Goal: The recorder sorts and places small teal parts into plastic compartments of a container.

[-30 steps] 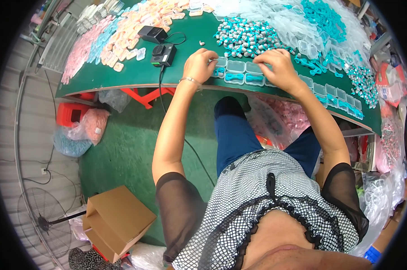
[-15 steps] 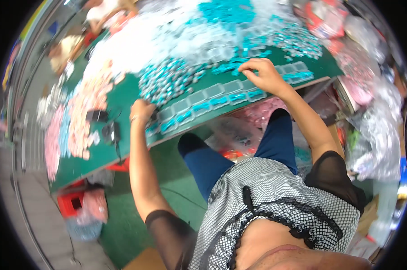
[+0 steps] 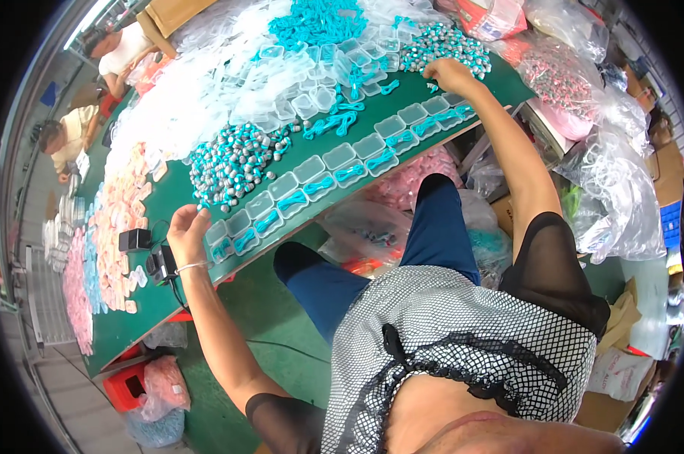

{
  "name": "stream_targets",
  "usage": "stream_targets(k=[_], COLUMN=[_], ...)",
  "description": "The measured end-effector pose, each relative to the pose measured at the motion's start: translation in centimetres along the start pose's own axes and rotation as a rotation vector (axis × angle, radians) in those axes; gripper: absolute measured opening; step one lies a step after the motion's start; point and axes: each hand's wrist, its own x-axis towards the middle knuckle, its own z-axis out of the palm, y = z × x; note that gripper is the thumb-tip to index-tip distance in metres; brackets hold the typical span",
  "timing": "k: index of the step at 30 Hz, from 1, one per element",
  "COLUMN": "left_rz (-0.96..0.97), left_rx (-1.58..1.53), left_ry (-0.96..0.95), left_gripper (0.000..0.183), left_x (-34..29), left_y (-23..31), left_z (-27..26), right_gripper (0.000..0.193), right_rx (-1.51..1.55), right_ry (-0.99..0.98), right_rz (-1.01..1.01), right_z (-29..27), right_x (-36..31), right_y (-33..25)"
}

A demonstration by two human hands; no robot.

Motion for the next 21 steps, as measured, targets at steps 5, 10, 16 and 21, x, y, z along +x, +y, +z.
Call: stream_targets(k=[5, 10, 16, 21], left_rz=[-0.050, -0.013, 0.009, 0.147], left_rx=[-0.078, -0.103, -0.042, 0.144], left_ry=[-0.026, -0.002, 0.018, -0.089], left_gripper=[0.021, 0.019, 0.013, 0.013], left_x=[-2.6, -4.1, -6.1, -7.0], left_y=[-0.2, -0.1, 0.0, -1.5], left_z=[-1.4, -0.3, -0.6, -0.3], right_gripper=[0.022, 0.032, 0.024, 0.022], right_rx=[-0.085, 0.019, 0.050, 0.122], right_ry=[-0.108, -0.143, -0.146, 0.011], right_rz=[-0.328, -0.405, -0.277, -0.330], right_z=[1.1, 0.6, 0.3, 1.2], right_x=[0.9, 1.0, 0.3, 0.4], right_y=[0.0, 3.3, 1.6, -0.7])
